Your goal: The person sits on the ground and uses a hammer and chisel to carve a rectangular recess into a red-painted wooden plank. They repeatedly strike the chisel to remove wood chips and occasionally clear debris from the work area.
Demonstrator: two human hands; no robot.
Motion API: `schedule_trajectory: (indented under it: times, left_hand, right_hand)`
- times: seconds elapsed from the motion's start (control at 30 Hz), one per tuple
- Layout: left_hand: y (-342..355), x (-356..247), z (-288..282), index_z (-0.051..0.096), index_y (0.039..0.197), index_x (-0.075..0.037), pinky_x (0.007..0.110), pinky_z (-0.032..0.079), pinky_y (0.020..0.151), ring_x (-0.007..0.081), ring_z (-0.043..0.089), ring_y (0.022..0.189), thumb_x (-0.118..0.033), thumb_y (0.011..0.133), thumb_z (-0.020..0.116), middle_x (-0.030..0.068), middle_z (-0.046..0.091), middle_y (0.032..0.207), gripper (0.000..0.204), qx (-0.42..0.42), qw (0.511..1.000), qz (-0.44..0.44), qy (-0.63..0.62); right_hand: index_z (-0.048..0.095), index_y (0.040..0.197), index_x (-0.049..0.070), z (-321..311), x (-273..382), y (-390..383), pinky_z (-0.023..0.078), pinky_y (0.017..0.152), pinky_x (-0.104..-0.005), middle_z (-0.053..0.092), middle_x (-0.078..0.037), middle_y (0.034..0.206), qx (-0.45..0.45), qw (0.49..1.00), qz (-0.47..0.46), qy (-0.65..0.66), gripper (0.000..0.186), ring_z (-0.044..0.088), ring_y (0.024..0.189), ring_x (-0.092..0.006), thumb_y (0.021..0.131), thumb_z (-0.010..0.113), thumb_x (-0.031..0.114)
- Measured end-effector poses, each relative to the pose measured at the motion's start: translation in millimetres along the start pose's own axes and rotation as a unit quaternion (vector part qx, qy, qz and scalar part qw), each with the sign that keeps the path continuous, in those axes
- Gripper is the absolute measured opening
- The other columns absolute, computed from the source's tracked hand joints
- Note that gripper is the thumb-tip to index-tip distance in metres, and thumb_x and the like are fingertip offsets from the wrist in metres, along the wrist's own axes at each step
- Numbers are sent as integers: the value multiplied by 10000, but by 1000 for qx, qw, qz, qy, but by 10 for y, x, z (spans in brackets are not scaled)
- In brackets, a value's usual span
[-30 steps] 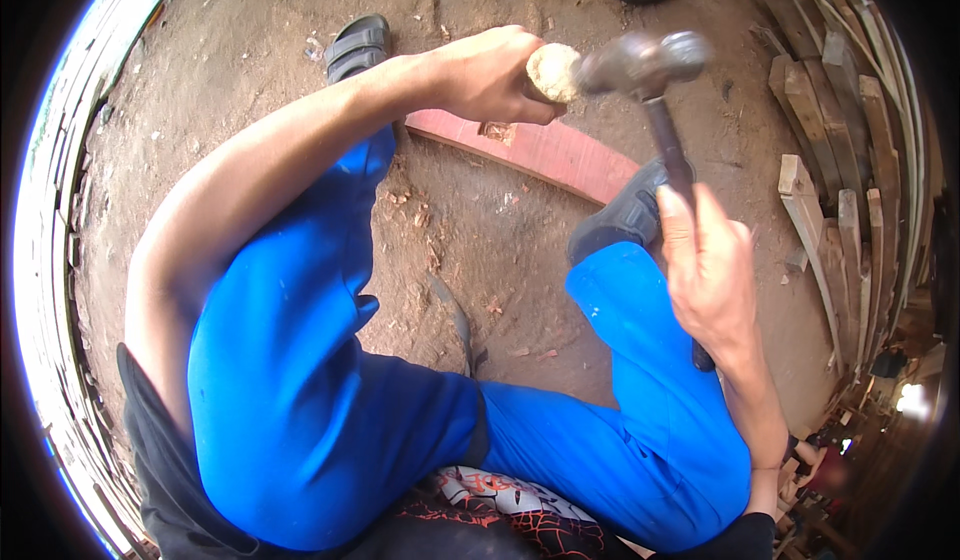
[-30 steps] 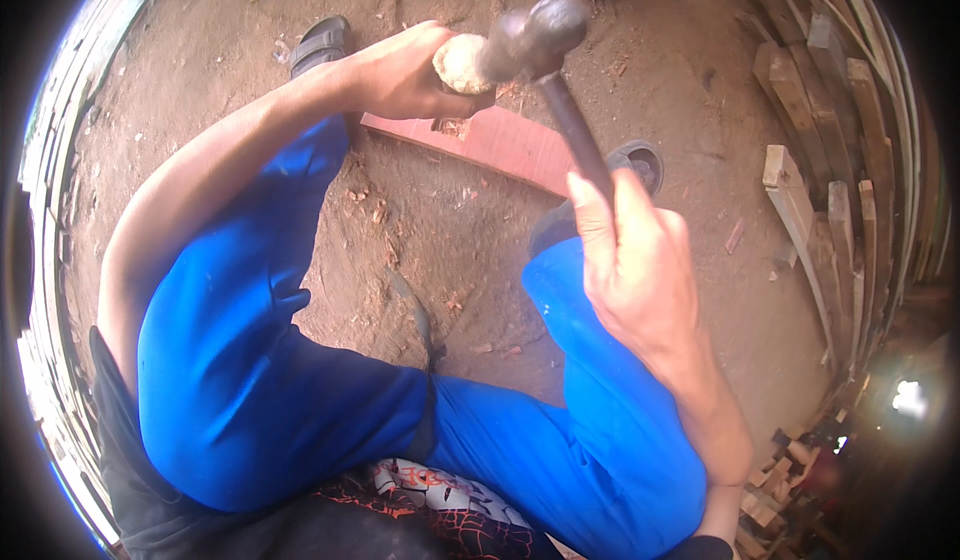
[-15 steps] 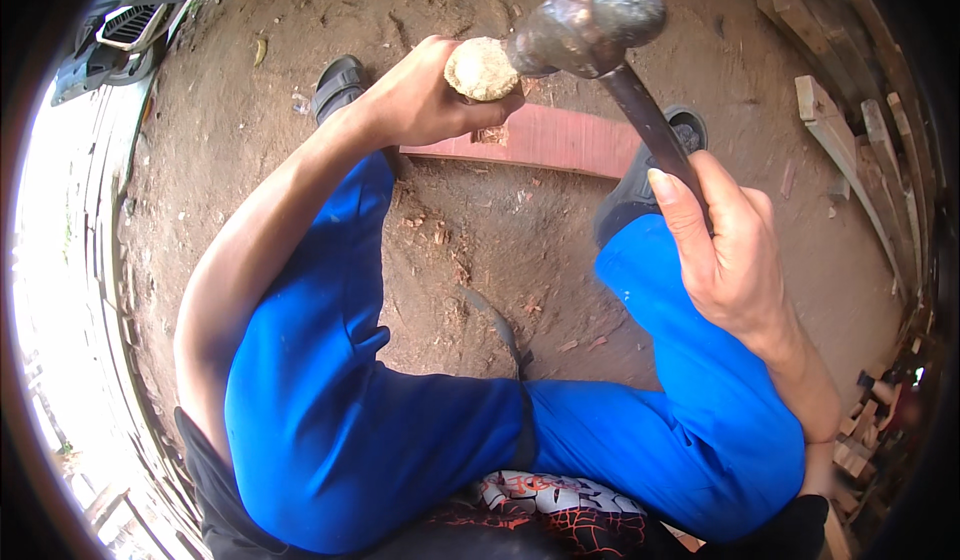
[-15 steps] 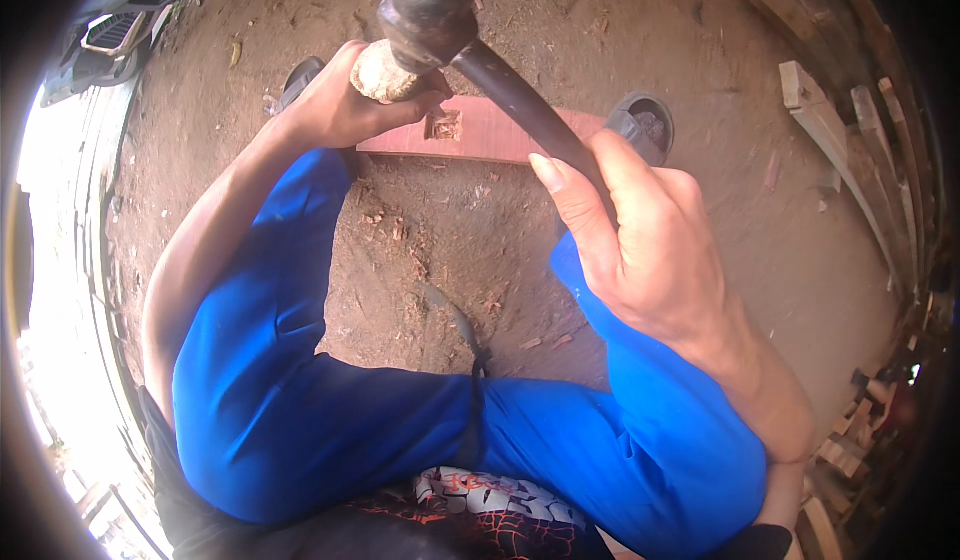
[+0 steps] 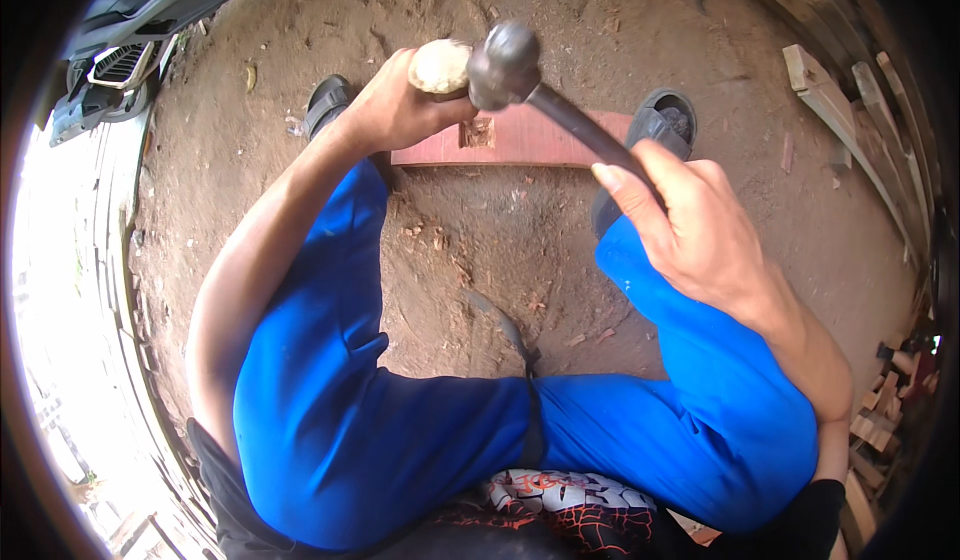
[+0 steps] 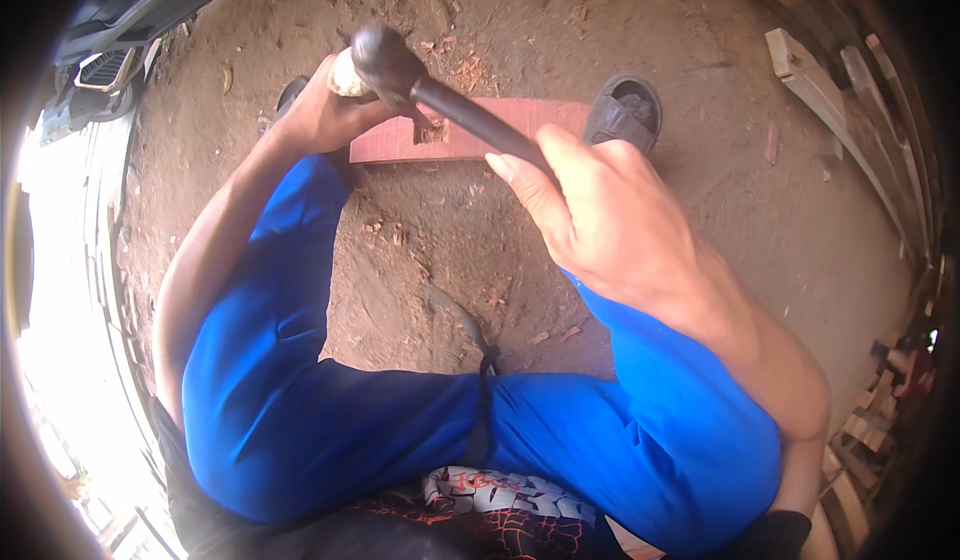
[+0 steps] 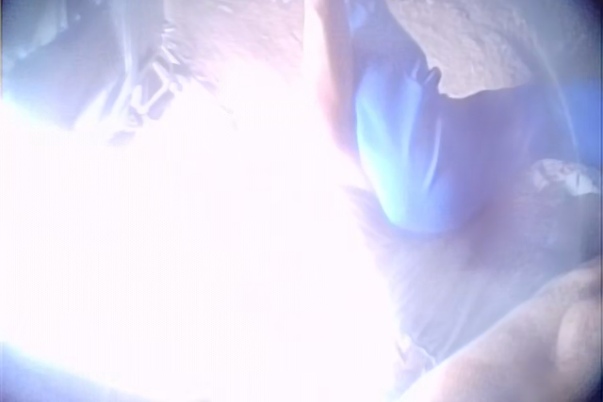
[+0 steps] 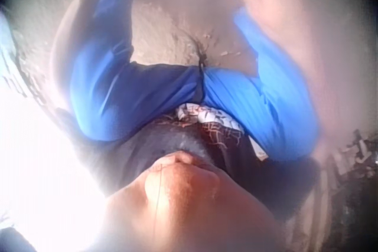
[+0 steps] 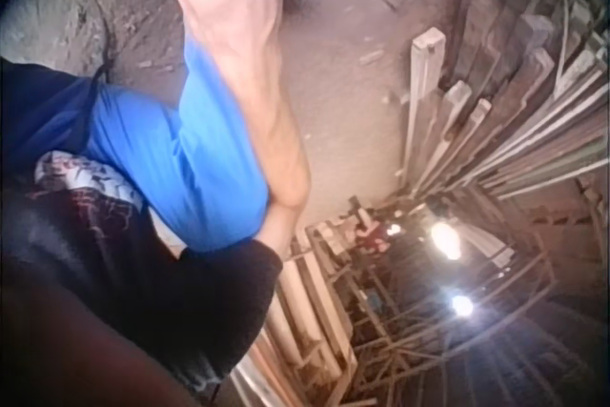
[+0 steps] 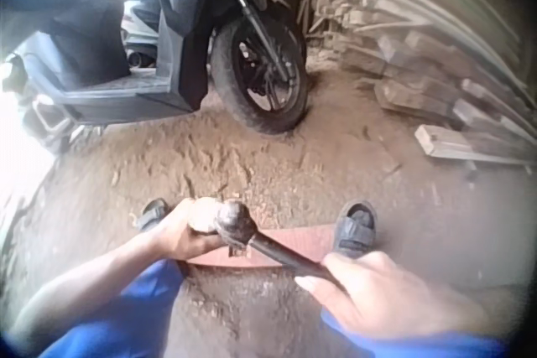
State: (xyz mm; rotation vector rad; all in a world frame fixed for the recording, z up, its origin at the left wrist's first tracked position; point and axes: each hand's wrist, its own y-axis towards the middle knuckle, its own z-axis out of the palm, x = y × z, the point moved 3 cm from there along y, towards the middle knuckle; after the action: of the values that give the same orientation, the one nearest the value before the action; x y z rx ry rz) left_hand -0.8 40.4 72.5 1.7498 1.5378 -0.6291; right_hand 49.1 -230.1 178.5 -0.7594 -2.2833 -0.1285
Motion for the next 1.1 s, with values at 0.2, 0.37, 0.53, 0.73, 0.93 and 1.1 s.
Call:
schedule_trajectory:
  times: [0.2,0.37,0.53,0.73,0.93,1.1]
  left_hand:
    - [-99,124,-147,684,1006,6,307,592,816,151,729,873,-155,932,706,83,760,942,178,-55,978,-135,-150]
    - [-152,102,-237,679,1047,1,322,579,855,177,723,951,-208,951,702,111,761,989,230,-106,973,-153,-134]
    - [-240,81,-176,672,1067,10,327,568,866,183,716,956,-246,956,704,113,761,1027,280,-97,978,-163,-81]
    - [-236,110,-62,685,1059,-10,327,577,843,169,722,931,-252,970,690,108,758,990,258,-81,979,-159,-100]
    - [-158,103,-137,651,1083,7,338,592,838,190,726,949,-263,999,661,122,750,1043,283,-79,983,-161,-50]
    - [-156,105,-101,682,1059,-5,319,571,847,155,709,933,-261,971,697,98,758,999,271,-104,978,-162,-80]
  right_hand:
    - [591,832,-37,178,-338,-62,478,624,-528,580,-285,658,119,987,62,-91,435,606,660,-473,1030,561,348]
    - [604,877,-19,315,-738,-124,478,734,-535,591,-273,738,217,960,118,-135,406,601,806,-474,1014,584,363]
    - [627,930,-43,305,-993,-230,493,814,-539,642,-313,878,280,932,169,-159,441,628,924,-479,1024,554,382]
    - [646,1059,-49,221,-1191,-220,496,874,-530,649,-331,938,253,935,207,-138,471,626,959,-487,1027,536,408]
    - [647,1080,-49,242,-1313,-225,502,862,-543,653,-348,951,248,940,191,-134,472,627,951,-516,1020,548,408]
    - [644,987,-71,239,-1325,-251,500,858,-555,655,-343,929,241,947,175,-125,442,634,937,-511,1012,560,362]
